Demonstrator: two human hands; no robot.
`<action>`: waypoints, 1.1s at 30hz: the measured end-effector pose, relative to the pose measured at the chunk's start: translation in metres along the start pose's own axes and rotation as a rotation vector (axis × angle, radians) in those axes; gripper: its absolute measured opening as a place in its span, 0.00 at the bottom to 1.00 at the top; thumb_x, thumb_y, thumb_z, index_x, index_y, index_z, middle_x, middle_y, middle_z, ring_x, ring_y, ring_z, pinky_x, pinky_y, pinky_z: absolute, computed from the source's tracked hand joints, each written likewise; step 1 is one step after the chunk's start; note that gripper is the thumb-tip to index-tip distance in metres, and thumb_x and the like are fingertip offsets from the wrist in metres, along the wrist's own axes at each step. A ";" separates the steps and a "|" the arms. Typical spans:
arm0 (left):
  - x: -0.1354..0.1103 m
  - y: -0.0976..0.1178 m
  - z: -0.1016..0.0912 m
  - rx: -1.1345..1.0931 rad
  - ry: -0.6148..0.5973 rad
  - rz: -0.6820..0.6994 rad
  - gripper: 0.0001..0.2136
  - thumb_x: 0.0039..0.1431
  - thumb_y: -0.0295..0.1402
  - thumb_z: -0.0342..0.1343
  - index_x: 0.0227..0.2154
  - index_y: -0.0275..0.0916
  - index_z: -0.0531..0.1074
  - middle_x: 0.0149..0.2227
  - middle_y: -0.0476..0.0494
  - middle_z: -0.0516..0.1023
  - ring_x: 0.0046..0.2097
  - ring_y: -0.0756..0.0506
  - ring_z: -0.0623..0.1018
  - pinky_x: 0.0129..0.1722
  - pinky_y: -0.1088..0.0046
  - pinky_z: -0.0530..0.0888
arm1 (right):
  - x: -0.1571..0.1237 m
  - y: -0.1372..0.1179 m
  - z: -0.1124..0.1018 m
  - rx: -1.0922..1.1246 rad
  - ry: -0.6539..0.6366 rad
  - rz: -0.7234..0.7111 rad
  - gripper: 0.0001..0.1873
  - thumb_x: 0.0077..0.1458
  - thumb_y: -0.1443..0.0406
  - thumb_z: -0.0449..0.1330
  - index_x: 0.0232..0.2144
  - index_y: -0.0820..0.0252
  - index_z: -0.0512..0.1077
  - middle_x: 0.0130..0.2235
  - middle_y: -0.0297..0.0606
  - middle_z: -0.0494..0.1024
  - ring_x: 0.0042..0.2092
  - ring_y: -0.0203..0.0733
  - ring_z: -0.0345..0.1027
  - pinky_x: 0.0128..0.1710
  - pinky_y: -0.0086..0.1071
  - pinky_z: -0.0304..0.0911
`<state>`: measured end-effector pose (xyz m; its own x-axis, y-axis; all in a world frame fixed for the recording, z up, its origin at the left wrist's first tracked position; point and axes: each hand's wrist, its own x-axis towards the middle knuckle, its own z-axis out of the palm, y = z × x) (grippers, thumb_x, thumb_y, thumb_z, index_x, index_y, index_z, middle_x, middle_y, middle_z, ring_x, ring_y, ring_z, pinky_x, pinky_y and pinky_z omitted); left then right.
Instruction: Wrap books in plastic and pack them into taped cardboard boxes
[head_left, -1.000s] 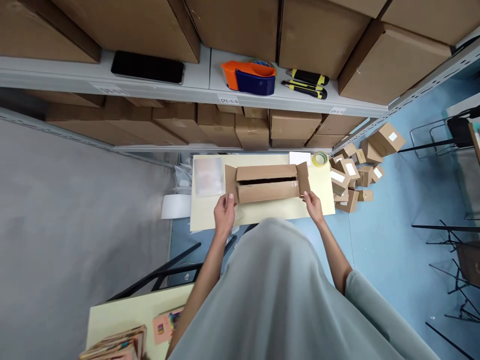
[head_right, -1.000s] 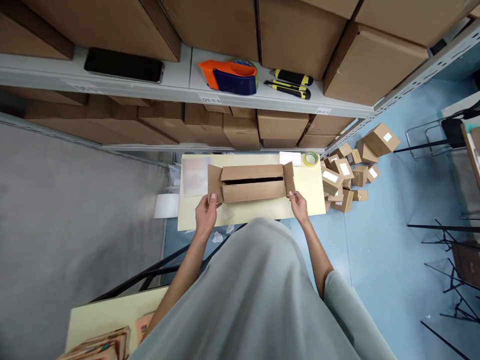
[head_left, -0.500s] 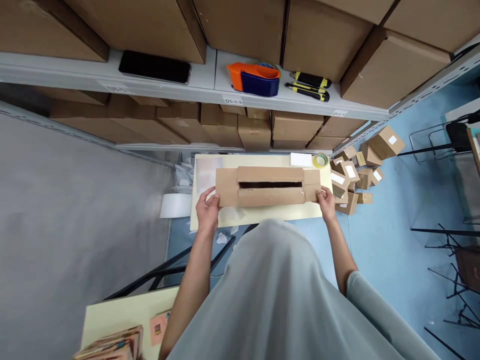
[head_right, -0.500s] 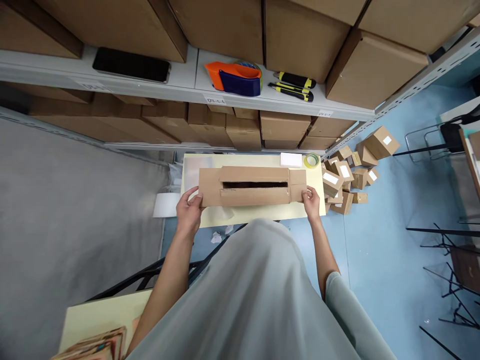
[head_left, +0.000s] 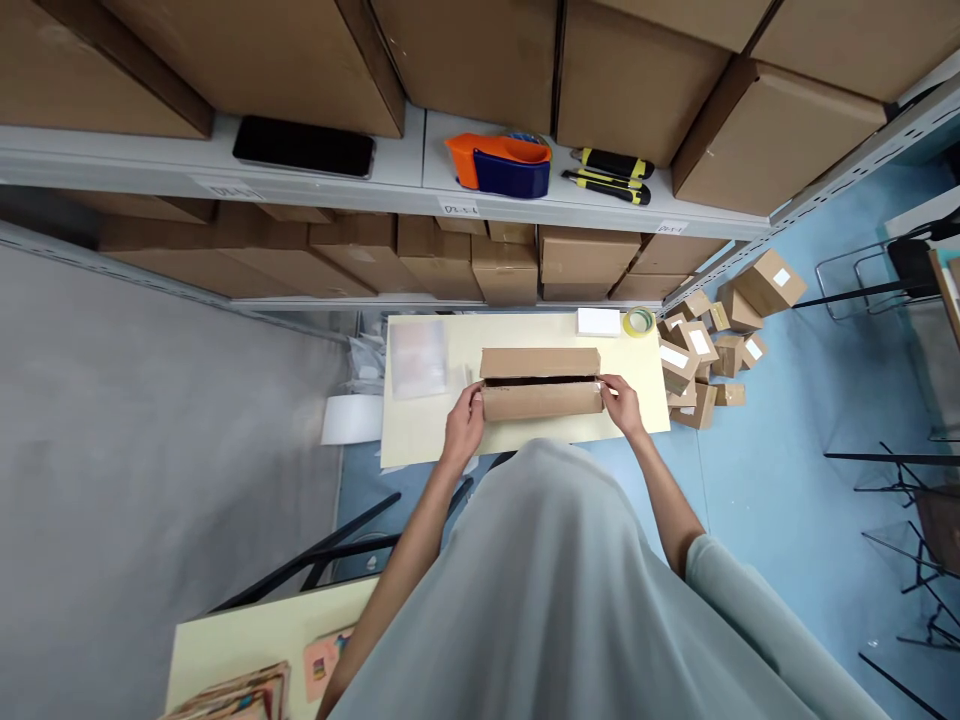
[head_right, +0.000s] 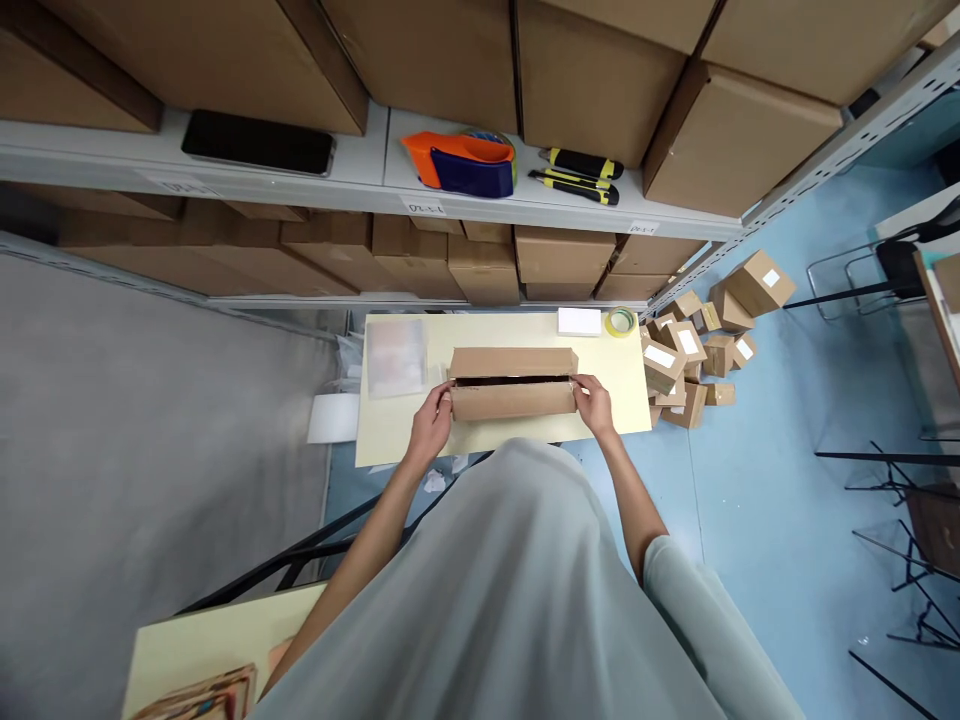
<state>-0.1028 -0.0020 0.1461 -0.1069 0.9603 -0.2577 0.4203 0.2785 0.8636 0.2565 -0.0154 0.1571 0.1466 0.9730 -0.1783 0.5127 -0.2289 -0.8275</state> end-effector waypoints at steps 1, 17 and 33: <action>0.000 0.002 0.002 -0.051 -0.013 -0.040 0.26 0.72 0.55 0.47 0.56 0.41 0.77 0.58 0.34 0.83 0.61 0.37 0.80 0.65 0.55 0.75 | 0.003 0.001 0.000 0.034 -0.012 0.034 0.25 0.68 0.49 0.56 0.54 0.58 0.81 0.55 0.50 0.83 0.54 0.53 0.80 0.54 0.47 0.79; -0.013 -0.006 -0.031 -0.083 -0.456 -0.017 0.43 0.49 0.59 0.72 0.66 0.48 0.73 0.80 0.34 0.56 0.79 0.32 0.60 0.74 0.51 0.67 | 0.077 -0.032 -0.008 -0.355 0.029 -0.025 0.27 0.75 0.45 0.51 0.56 0.57 0.76 0.45 0.46 0.85 0.41 0.53 0.78 0.47 0.42 0.70; -0.042 -0.027 0.023 0.269 -0.225 0.170 0.14 0.67 0.30 0.56 0.47 0.47 0.85 0.82 0.52 0.48 0.71 0.34 0.75 0.62 0.56 0.81 | 0.079 -0.009 0.000 -0.390 -0.177 -0.208 0.28 0.76 0.47 0.48 0.51 0.58 0.80 0.54 0.51 0.81 0.52 0.55 0.77 0.58 0.46 0.71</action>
<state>-0.0892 -0.0507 0.1237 0.1722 0.9566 -0.2350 0.6397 0.0728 0.7652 0.2636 0.0639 0.1506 -0.1220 0.9817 -0.1462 0.8002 0.0102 -0.5997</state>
